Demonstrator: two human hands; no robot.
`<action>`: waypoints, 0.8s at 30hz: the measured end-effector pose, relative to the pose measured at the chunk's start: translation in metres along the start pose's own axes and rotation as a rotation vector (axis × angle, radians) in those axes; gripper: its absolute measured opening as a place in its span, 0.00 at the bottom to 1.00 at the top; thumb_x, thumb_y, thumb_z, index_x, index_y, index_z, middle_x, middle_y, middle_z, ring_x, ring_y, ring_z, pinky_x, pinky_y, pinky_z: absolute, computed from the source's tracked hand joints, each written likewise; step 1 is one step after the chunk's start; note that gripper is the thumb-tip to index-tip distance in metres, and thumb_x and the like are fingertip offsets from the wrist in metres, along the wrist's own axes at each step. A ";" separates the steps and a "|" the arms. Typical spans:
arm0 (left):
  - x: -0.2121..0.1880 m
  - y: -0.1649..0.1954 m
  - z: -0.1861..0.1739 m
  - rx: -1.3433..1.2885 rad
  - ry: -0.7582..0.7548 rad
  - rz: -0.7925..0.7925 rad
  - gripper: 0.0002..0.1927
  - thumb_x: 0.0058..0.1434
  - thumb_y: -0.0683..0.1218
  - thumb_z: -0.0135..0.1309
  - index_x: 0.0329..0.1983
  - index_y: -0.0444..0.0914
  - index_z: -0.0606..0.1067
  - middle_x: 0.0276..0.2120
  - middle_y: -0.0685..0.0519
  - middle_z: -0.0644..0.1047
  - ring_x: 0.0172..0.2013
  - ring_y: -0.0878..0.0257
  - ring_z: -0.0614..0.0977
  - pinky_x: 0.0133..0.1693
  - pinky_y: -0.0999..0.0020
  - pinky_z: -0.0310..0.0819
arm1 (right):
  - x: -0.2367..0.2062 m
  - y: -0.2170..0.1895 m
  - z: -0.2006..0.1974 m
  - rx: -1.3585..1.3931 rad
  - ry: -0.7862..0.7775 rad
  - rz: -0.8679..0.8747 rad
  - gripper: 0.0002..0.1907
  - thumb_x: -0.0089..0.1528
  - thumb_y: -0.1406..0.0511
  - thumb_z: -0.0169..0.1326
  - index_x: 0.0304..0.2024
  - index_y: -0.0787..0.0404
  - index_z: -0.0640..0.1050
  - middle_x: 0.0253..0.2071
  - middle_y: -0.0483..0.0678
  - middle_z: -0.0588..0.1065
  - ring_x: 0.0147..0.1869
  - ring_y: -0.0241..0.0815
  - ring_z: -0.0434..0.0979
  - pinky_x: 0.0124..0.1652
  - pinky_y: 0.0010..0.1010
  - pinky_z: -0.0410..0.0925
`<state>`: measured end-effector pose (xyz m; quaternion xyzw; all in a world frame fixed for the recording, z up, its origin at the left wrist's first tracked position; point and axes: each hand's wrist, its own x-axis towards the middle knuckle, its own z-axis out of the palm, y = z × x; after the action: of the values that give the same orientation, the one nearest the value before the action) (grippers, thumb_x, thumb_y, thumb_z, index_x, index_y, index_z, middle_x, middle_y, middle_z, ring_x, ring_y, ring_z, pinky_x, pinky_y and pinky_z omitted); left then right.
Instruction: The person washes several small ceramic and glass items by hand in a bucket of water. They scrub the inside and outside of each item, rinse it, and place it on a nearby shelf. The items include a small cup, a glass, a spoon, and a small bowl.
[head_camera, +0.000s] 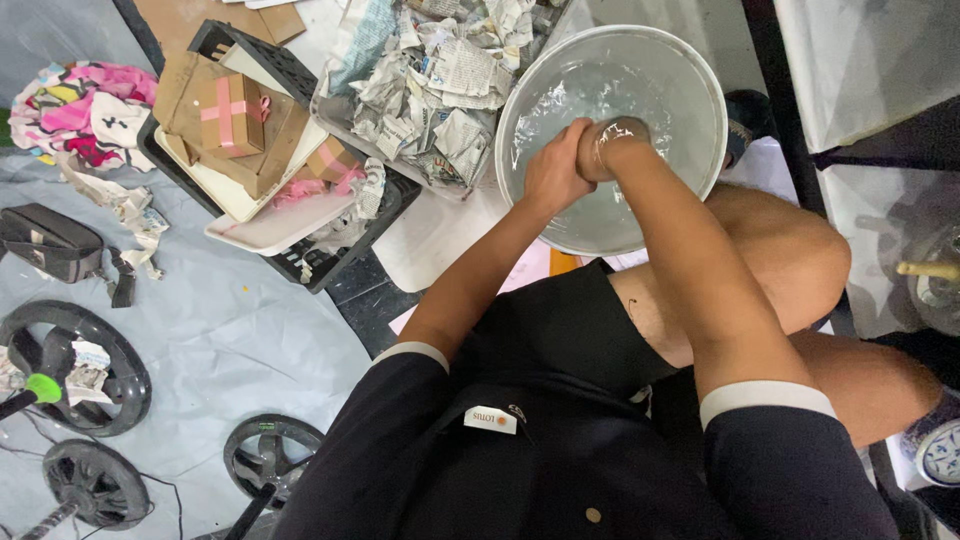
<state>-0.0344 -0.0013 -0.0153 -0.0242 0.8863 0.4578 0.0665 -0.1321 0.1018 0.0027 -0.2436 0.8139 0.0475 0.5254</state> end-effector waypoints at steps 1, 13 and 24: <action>-0.001 0.000 0.000 0.006 0.004 0.003 0.42 0.37 0.43 0.70 0.58 0.46 0.66 0.49 0.47 0.79 0.47 0.43 0.81 0.44 0.51 0.77 | 0.000 0.000 0.000 0.009 -0.003 -0.006 0.13 0.54 0.62 0.55 0.37 0.63 0.83 0.36 0.57 0.80 0.39 0.53 0.77 0.42 0.43 0.69; -0.001 -0.005 0.005 0.014 -0.025 0.004 0.43 0.38 0.45 0.69 0.60 0.47 0.65 0.49 0.47 0.79 0.48 0.44 0.82 0.45 0.51 0.77 | -0.005 0.007 0.002 0.116 -0.029 -0.075 0.12 0.54 0.63 0.55 0.35 0.64 0.83 0.34 0.57 0.80 0.37 0.52 0.76 0.40 0.43 0.69; -0.008 -0.007 0.014 0.025 -0.025 -0.003 0.44 0.38 0.49 0.71 0.60 0.49 0.65 0.50 0.47 0.80 0.47 0.43 0.82 0.44 0.50 0.77 | -0.024 0.032 0.014 0.480 0.082 -0.158 0.12 0.53 0.64 0.55 0.32 0.65 0.83 0.32 0.57 0.79 0.35 0.51 0.75 0.38 0.43 0.68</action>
<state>-0.0248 0.0063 -0.0280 -0.0188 0.8909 0.4470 0.0787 -0.1272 0.1431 0.0115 -0.1767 0.8008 -0.1982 0.5369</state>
